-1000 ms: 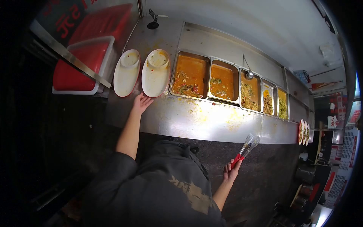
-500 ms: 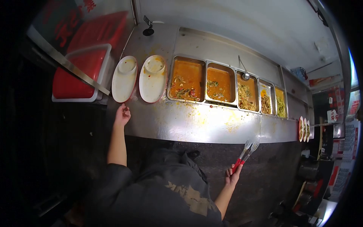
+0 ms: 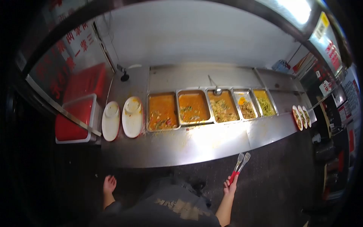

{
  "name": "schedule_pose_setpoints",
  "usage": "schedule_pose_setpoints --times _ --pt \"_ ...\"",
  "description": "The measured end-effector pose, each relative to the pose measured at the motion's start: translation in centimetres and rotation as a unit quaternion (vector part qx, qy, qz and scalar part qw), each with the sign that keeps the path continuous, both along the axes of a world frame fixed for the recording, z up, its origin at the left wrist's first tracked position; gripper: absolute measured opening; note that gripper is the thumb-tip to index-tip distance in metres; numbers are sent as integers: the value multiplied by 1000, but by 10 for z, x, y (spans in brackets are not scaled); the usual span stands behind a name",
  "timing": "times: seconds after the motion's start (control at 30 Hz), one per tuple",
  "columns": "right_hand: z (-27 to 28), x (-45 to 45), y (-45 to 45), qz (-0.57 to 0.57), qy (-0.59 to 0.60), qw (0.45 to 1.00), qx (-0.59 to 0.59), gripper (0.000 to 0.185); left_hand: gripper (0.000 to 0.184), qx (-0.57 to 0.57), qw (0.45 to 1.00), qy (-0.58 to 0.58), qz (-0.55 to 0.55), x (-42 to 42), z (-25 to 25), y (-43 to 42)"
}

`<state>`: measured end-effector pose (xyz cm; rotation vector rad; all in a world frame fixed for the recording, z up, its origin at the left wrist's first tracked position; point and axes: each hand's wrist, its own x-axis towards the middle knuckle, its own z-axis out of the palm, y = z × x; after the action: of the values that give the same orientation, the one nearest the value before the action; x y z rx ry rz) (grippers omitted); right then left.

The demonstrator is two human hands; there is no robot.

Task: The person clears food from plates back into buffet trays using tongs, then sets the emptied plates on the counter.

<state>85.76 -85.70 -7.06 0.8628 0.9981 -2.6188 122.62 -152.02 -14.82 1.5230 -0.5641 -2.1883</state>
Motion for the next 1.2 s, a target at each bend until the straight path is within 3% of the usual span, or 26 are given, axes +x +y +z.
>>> schedule_pose_setpoints --times 0.1,0.2,0.23,0.3,0.37,0.5,0.63,0.87,0.97,1.07,1.2 --pt "-11 -12 42 -20 24 1000 -2 44 21 -34 993 -60 94 57 -29 45" --pt "-26 -15 94 -61 15 998 -20 42 16 41 980 -143 133 53 -23 92" --pt "-30 -17 109 -71 16 997 -30 42 12 105 979 -157 79 47 -31 81" --pt "-40 -13 141 -87 11 995 -43 43 11 64 977 -199 48 23 -39 108" --pt "-48 -12 170 -99 6 994 -36 42 18 -17 981 -181 62 -11 -40 148" --pt "-60 -15 226 -113 22 993 -34 41 20 14 967 -243 74 -65 -30 187" --pt "-61 -19 271 -129 39 991 -28 41 24 -18 917 -380 -119 -94 -41 220" --pt "-76 -20 335 -158 19 986 -51 44 36 -6 754 -456 -472 -179 -52 314" --pt "-81 -26 364 -162 8 986 -48 47 33 -82 630 -490 -598 -236 -56 373" --pt "-81 -45 402 -184 -7 981 -58 49 39 -61 474 -513 -713 -297 -80 425" --pt "-76 -71 470 -219 -37 974 -53 47 52 -155 342 -460 -805 -373 -138 495"
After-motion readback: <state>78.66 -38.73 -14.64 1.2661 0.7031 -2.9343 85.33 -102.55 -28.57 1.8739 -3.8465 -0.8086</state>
